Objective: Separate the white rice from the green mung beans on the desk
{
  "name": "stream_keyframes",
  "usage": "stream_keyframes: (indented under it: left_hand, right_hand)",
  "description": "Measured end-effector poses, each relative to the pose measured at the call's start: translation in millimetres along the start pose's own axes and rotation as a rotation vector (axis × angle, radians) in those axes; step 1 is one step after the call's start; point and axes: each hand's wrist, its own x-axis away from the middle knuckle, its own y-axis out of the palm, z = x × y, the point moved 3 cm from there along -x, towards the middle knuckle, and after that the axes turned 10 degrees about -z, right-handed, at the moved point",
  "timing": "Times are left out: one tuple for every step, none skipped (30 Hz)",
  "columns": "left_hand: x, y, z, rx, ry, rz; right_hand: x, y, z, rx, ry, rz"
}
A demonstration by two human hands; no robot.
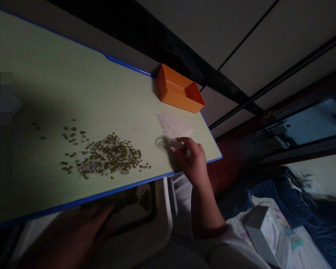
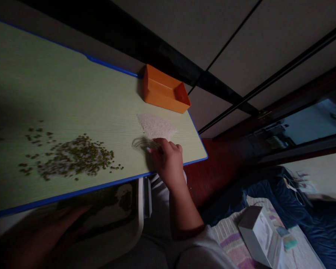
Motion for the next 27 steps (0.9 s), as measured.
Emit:
stream_keyframes:
  left_hand:
    - [-0.3, 0.5, -0.4, -0.007, 0.002, -0.009]
    - [-0.4, 0.7, -0.6, -0.021, 0.003, -0.017]
    - [-0.4, 0.8, -0.8, -0.035, 0.002, -0.026]
    - [-0.4, 0.8, -1.1, -0.04, -0.006, -0.028]
    - [-0.2, 1.1, -1.4, -0.045, -0.013, -0.032]
    - [-0.1, 1.5, -1.5, -0.052, -0.016, -0.036]
    - [0.2, 1.9, -1.6, -0.057, -0.018, -0.033]
    - [0.5, 2.2, -1.5, -0.059, -0.016, -0.028]
    - [0.9, 2.2, -1.0, -0.058, -0.01, -0.021]
    - [1.3, 1.9, -0.2, -0.056, -0.003, -0.012]
    - [1.7, 1.1, 0.9, -0.054, 0.003, -0.005]
    - [2.2, -0.1, 2.3, -0.051, 0.008, -0.002]
    - [2.5, -1.4, 3.8, -0.051, 0.01, -0.006]
    - [2.9, -2.9, 5.2, -0.052, 0.006, -0.013]
    - [3.1, -4.0, 6.3, -0.056, -0.004, -0.025]
    - [3.2, -4.8, 7.0, -0.061, -0.013, -0.039]
    - [3.2, -5.1, 7.4, -0.067, -0.018, -0.051]
    - [3.1, -5.0, 7.4, -0.075, -0.017, -0.056]
    - [2.9, -4.7, 7.2, -0.083, -0.011, -0.053]
    - [2.7, -4.3, 6.8, -0.085, -0.005, -0.043]
    - [2.5, -3.7, 6.2, -0.083, -0.001, -0.034]
    - [2.2, -3.2, 5.5, -0.079, -0.004, -0.03]
    - [2.1, -2.7, 4.9, -0.077, -0.01, -0.034]
    - [2.0, -2.4, 4.7, -0.076, -0.017, -0.039]
    - [2.1, -2.4, 4.7, -0.076, -0.021, -0.044]
    - [2.3, -2.6, 4.8, -0.074, -0.026, -0.044]
    - [2.5, -2.8, 4.9, -0.069, -0.027, -0.042]
  right_hand:
    - [-2.5, 0.8, 2.5, 0.02, 0.025, 0.025]
    - [-4.7, 1.4, 4.9, 0.04, 0.047, 0.049]
    - [-6.6, 1.7, 6.9, 0.059, 0.064, 0.07]
    - [-7.9, 1.6, 8.4, 0.076, 0.077, 0.09]
    - [-8.5, 1.1, 9.4, 0.085, 0.083, 0.107]
    - [-8.4, 0.3, 9.7, 0.078, 0.078, 0.115]
    - [-7.5, -0.6, 9.3, 0.053, 0.062, 0.11]
    - [-6.1, -1.5, 8.4, 0.013, 0.033, 0.092]
    - [-4.2, -2.2, 6.9, -0.036, -0.006, 0.06]
    - [-2.0, -2.9, 5.2, -0.085, -0.049, 0.021]
    - [0.3, -3.4, 3.4, -0.123, -0.092, -0.023]
    - [2.5, -3.8, 1.7, -0.15, -0.128, -0.063]
    - [4.5, -4.1, 0.3, -0.165, -0.155, -0.093]
    - [6.2, -4.4, -0.8, -0.173, -0.172, -0.115]
    - [7.4, -4.5, -1.6, -0.178, -0.184, -0.132]
    - [8.2, -4.5, -2.4, -0.18, -0.191, -0.145]
    - [8.7, -4.4, -3.1, -0.182, -0.196, -0.155]
    - [9.0, -4.3, -3.8, -0.185, -0.201, -0.161]
    - [9.2, -4.3, -4.5, -0.186, -0.206, -0.168]
    - [9.3, -4.3, -5.2, -0.188, -0.211, -0.174]
    - [9.5, -4.5, -5.9, -0.191, -0.216, -0.179]
    - [9.8, -4.8, -6.5, -0.193, -0.22, -0.184]
    - [10.1, -5.2, -7.0, -0.195, -0.224, -0.187]
    - [10.5, -5.7, -7.5, -0.198, -0.226, -0.19]
    - [11.0, -6.2, -7.8, -0.2, -0.227, -0.192]
    - [11.6, -6.8, -8.1, -0.202, -0.228, -0.195]
    - [12.2, -7.2, -8.3, -0.203, -0.229, -0.201]
